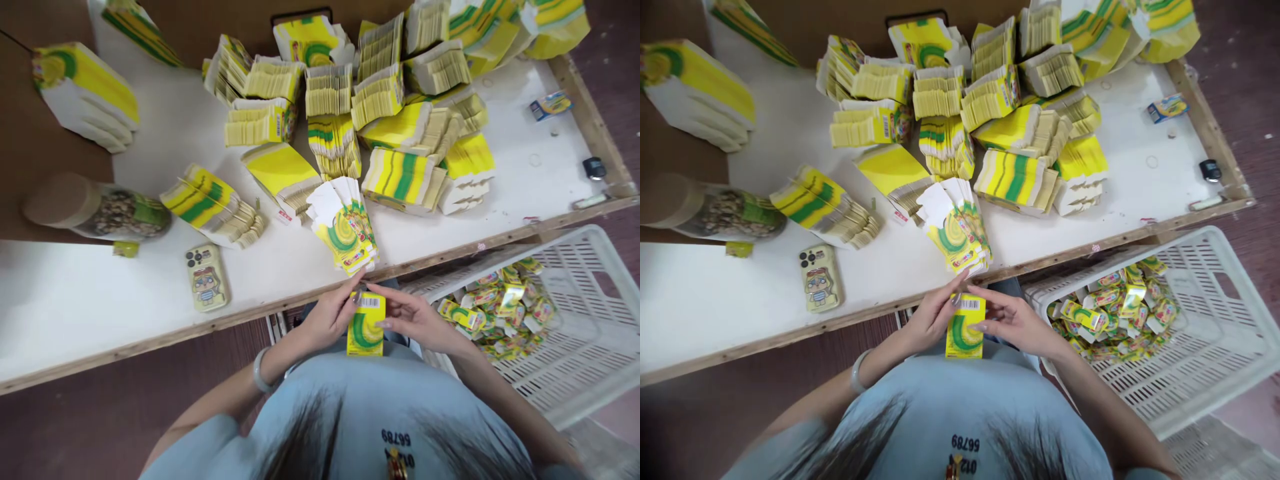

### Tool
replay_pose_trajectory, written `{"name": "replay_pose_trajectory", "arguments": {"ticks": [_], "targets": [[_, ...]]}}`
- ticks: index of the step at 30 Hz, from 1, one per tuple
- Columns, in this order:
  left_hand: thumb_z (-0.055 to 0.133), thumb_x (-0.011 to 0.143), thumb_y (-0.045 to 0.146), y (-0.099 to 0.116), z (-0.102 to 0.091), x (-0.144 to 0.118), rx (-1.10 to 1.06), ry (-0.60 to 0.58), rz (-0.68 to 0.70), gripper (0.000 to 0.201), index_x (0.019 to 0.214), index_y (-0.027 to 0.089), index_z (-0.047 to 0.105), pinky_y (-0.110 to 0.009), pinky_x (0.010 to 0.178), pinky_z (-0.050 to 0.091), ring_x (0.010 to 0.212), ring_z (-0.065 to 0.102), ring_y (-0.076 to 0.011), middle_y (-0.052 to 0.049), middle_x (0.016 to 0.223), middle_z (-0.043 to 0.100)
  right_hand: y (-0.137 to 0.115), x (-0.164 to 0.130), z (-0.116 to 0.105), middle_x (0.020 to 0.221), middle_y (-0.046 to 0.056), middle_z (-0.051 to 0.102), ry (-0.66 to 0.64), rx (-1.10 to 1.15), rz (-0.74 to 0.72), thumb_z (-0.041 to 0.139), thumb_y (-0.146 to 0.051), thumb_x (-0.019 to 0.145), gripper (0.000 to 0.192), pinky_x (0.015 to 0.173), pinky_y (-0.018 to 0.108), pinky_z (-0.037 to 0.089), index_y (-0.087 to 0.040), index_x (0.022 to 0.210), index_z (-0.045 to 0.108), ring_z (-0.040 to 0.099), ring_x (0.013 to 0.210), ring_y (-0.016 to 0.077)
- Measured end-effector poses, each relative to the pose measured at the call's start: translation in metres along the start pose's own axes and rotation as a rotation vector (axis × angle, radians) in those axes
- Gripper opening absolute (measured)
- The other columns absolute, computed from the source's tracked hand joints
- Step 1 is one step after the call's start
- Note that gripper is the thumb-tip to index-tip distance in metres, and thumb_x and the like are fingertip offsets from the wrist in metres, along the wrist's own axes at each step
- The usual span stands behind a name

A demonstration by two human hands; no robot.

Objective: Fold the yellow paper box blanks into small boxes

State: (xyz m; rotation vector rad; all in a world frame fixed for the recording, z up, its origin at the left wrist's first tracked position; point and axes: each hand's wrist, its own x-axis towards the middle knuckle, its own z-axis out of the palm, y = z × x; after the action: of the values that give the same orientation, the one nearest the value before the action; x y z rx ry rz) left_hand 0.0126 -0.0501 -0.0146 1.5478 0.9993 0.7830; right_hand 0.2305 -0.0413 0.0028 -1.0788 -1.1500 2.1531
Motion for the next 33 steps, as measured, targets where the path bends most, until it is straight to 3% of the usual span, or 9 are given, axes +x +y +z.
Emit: {"name": "replay_pose_trajectory", "arguments": {"ticks": [4, 9, 12, 14, 18, 22, 26, 30, 33], "targets": [[0.031, 0.107, 0.037, -0.002, -0.027, 0.027, 0.286, 0.079, 0.133, 0.048, 0.147, 0.020, 0.053, -0.037, 0.092, 0.054, 0.104, 0.069, -0.0234, -0.013, 0.115, 0.074, -0.004, -0.010, -0.019, 0.107, 0.006, 0.080, 0.185, -0.093, -0.046, 0.072, -0.053, 0.088, 0.042, 0.078, 0.031, 0.063, -0.025, 0.120, 0.074, 0.075, 0.092, 0.0192], [0.067, 0.090, 0.053, -0.021, -0.086, 0.102, 0.721, 0.592, -0.064, 0.061, 0.134, 0.013, 0.054, -0.048, 0.104, 0.044, 0.121, 0.056, -0.0335, -0.019, 0.127, 0.063, -0.011, -0.066, -0.100, 0.105, 0.012, 0.077, 0.713, -0.777, 0.061, 0.049, -0.055, 0.096, 0.045, 0.078, 0.041, 0.062, -0.022, 0.119, 0.070, 0.073, 0.088, 0.0264], [0.080, 0.081, 0.048, -0.033, -0.104, 0.136, 0.754, 0.550, -0.163, 0.056, 0.121, 0.014, 0.061, -0.046, 0.099, 0.046, 0.111, 0.060, -0.0326, -0.015, 0.116, 0.068, -0.005, -0.097, -0.132, 0.109, 0.024, 0.073, 1.003, -1.366, 0.258, 0.043, -0.053, 0.097, 0.055, 0.093, 0.063, 0.053, -0.012, 0.125, 0.068, 0.068, 0.107, 0.0423], [0.077, 0.084, 0.044, -0.036, -0.108, 0.147, 0.733, 0.499, -0.147, 0.037, 0.105, 0.015, 0.067, -0.041, 0.091, 0.048, 0.098, 0.062, -0.0285, -0.011, 0.100, 0.071, 0.001, -0.102, -0.136, 0.116, 0.032, 0.068, 1.122, -1.548, 0.267, 0.041, -0.054, 0.098, 0.066, 0.095, 0.070, 0.048, -0.004, 0.135, 0.061, 0.063, 0.115, 0.0495], [0.054, 0.101, 0.047, -0.031, -0.116, 0.151, 0.760, 0.475, -0.001, 0.038, 0.086, 0.017, 0.073, -0.041, 0.091, 0.047, 0.091, 0.064, -0.0256, -0.010, 0.086, 0.073, -0.001, -0.067, -0.117, 0.130, 0.029, 0.065, 1.065, -1.487, -0.020, 0.041, -0.058, 0.099, 0.069, 0.102, 0.062, 0.049, -0.006, 0.144, 0.052, 0.061, 0.124, 0.0439], [0.046, 0.105, 0.045, -0.010, -0.111, 0.135, 0.738, 0.546, 0.285, 0.040, 0.117, 0.020, 0.074, -0.040, 0.099, 0.047, 0.107, 0.068, -0.0237, -0.012, 0.114, 0.077, -0.026, 0.001, -0.078, 0.145, 0.022, 0.057, 0.982, -1.336, -0.469, 0.052, -0.052, 0.099, 0.063, 0.117, 0.061, 0.040, -0.017, 0.151, 0.043, 0.050, 0.141, 0.0364], [0.041, 0.108, 0.038, 0.021, -0.080, 0.104, 0.544, 0.574, 0.505, 0.042, 0.123, 0.016, 0.073, -0.026, 0.074, 0.053, 0.074, 0.071, -0.0128, -0.008, 0.101, 0.081, -0.043, 0.061, -0.025, 0.146, 0.019, 0.055, 0.786, -1.120, -0.865, 0.057, -0.054, 0.097, 0.066, 0.118, 0.062, 0.039, -0.023, 0.153, 0.037, 0.048, 0.143, 0.0359], [0.044, 0.107, 0.036, 0.040, -0.054, 0.078, 0.325, 0.569, 0.411, 0.038, 0.124, 0.018, 0.073, -0.022, 0.065, 0.053, 0.063, 0.069, -0.0092, -0.006, 0.101, 0.082, -0.037, 0.083, 0.007, 0.120, 0.015, 0.068, 0.641, -0.911, -0.870, 0.057, -0.049, 0.099, 0.048, 0.099, 0.048, 0.056, -0.023, 0.139, 0.050, 0.068, 0.109, 0.0298], [0.045, 0.104, 0.053, 0.034, -0.045, 0.068, 0.170, 0.504, 0.360, 0.050, 0.139, 0.023, 0.065, -0.030, 0.083, 0.060, 0.096, 0.075, -0.0193, -0.011, 0.123, 0.076, -0.029, 0.077, 0.013, 0.109, 0.013, 0.072, 0.654, -0.825, -0.785, 0.048, -0.048, 0.102, 0.036, 0.091, 0.042, 0.058, -0.024, 0.127, 0.058, 0.071, 0.097, 0.0260]]}}
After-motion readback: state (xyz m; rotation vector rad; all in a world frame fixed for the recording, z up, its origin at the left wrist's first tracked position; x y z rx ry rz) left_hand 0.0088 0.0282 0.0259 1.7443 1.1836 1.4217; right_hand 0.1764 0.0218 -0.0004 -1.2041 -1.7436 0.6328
